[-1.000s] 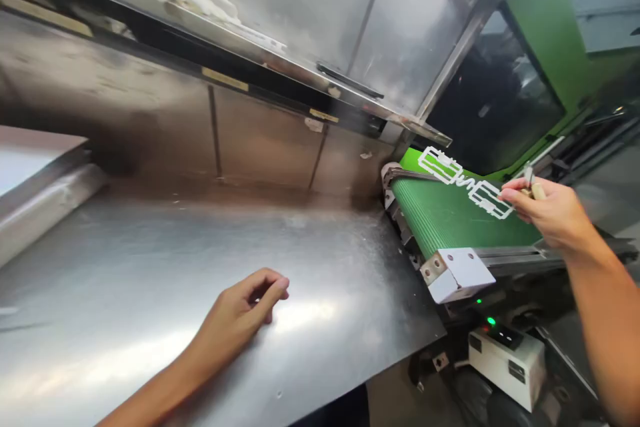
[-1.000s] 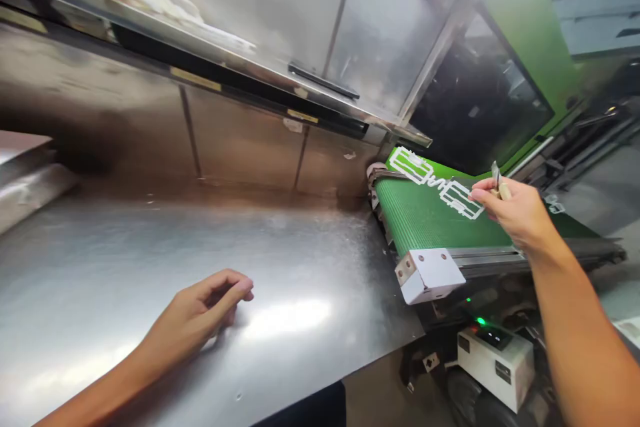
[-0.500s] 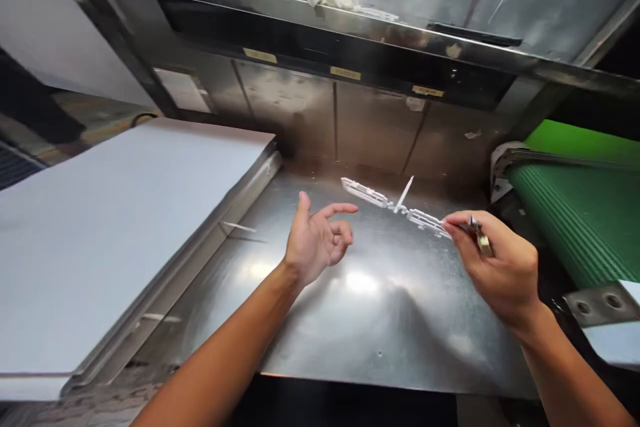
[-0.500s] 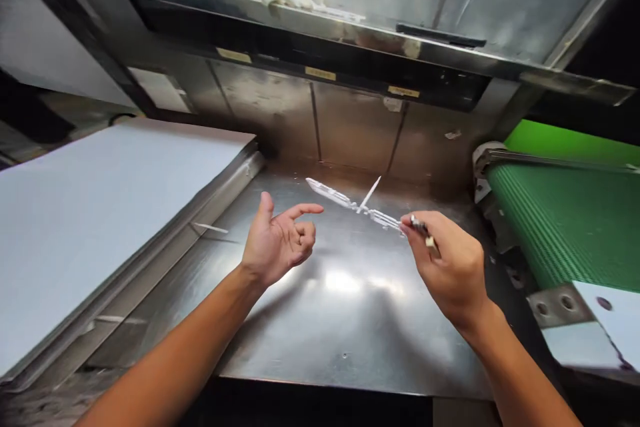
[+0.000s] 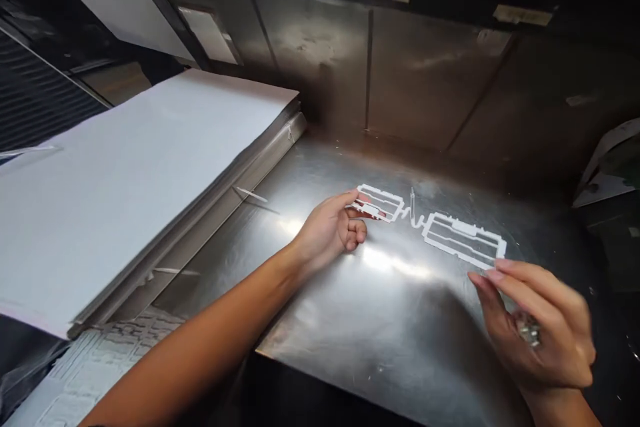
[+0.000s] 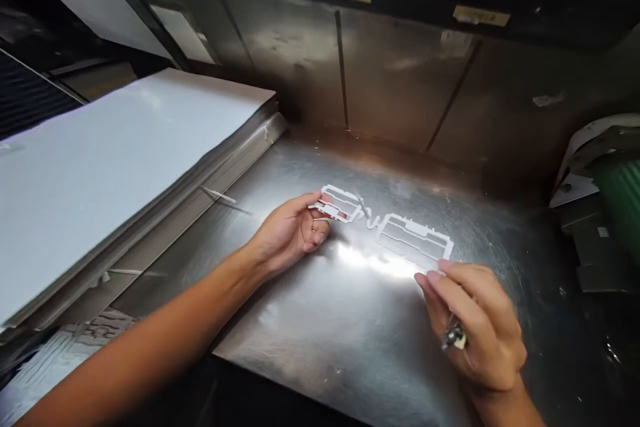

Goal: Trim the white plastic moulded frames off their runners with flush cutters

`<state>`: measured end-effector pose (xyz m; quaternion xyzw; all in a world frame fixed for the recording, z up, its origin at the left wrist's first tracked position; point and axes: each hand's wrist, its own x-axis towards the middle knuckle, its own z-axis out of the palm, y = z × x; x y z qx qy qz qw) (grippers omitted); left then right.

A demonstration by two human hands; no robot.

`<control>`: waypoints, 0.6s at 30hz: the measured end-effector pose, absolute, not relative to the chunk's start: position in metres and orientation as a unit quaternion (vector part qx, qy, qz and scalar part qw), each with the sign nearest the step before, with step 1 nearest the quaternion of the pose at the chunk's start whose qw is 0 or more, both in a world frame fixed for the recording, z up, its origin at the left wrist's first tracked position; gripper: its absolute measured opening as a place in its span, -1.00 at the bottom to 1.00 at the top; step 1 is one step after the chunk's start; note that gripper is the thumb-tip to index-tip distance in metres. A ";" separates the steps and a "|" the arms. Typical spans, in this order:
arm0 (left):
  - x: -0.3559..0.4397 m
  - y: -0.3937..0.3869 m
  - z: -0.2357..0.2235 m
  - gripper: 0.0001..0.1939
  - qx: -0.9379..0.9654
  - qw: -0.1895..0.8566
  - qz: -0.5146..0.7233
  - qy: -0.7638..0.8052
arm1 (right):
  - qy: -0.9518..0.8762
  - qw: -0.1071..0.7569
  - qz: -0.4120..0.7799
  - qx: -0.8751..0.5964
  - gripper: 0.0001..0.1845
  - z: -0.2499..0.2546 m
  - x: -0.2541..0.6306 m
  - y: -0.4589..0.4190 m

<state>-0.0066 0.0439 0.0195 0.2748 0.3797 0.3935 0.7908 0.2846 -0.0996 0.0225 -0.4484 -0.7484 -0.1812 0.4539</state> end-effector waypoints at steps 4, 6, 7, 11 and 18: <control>-0.008 0.038 0.019 -0.66 0.342 0.758 0.429 0.351 | -0.578 0.561 0.001 -0.593 -0.50 0.026 0.276 -0.107; -0.008 0.035 0.020 -0.59 0.358 0.746 0.438 0.352 | -0.530 0.587 0.102 -0.604 -0.39 0.029 0.274 -0.108; -0.008 0.034 0.020 -0.57 0.360 0.742 0.441 0.354 | -0.523 0.588 0.131 -0.603 -0.36 0.030 0.274 -0.108; -0.009 0.033 0.020 -0.54 0.366 0.730 0.453 0.359 | -0.532 0.568 0.154 -0.609 -0.39 0.029 0.271 -0.110; -0.007 0.031 0.025 -0.53 0.372 0.721 0.469 0.350 | -0.531 0.574 0.177 -0.597 -0.38 0.026 0.271 -0.115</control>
